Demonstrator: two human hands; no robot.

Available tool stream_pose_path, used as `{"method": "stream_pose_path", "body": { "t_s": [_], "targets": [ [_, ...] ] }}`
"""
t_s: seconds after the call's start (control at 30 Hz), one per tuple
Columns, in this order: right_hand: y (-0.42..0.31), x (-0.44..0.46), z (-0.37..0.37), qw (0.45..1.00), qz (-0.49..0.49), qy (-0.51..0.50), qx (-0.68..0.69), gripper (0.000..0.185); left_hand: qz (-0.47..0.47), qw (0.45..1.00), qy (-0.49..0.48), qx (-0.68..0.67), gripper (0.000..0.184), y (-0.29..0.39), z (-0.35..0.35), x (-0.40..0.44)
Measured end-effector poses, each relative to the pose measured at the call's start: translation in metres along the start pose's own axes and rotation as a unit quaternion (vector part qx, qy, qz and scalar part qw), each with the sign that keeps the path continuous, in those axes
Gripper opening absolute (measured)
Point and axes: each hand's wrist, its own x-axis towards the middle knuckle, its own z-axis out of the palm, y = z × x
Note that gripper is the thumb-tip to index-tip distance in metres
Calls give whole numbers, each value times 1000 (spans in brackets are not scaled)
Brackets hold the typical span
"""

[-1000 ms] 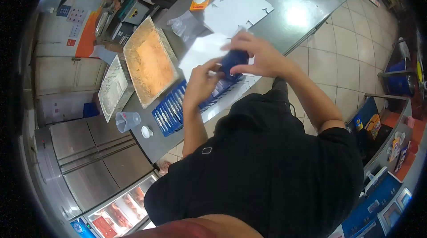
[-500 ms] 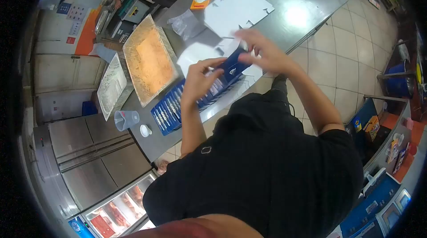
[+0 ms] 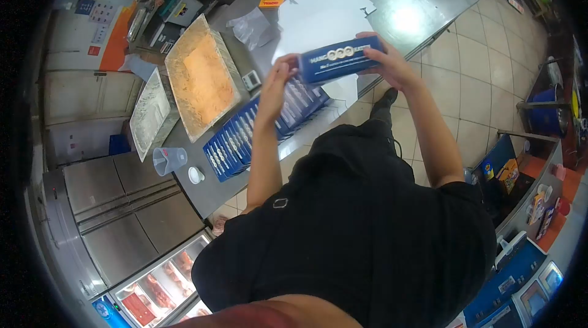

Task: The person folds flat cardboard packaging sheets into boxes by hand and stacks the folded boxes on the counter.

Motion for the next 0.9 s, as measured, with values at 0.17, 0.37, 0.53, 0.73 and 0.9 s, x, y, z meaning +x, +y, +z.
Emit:
{"method": "stream_pose_path", "body": {
  "t_s": [0.17,0.37,0.53,0.73,0.9],
  "targets": [
    [17,1,6,993,-7,48,-105,50,-5,993,-7,115,52,-5,30,-4],
    [43,15,1,962,-50,247,-109,46,123,944,34,303,67,-71,14,19],
    [137,31,-31,922,-24,332,-200,58,15,896,141,420,59,-120,-31,33],
    [190,33,7,839,22,333,-430,67,-18,794,137,592,47,-144,-36,20],
    [199,40,11,837,14,285,-467,66,24,770,155,619,45,-150,-33,18]
  ]
}}
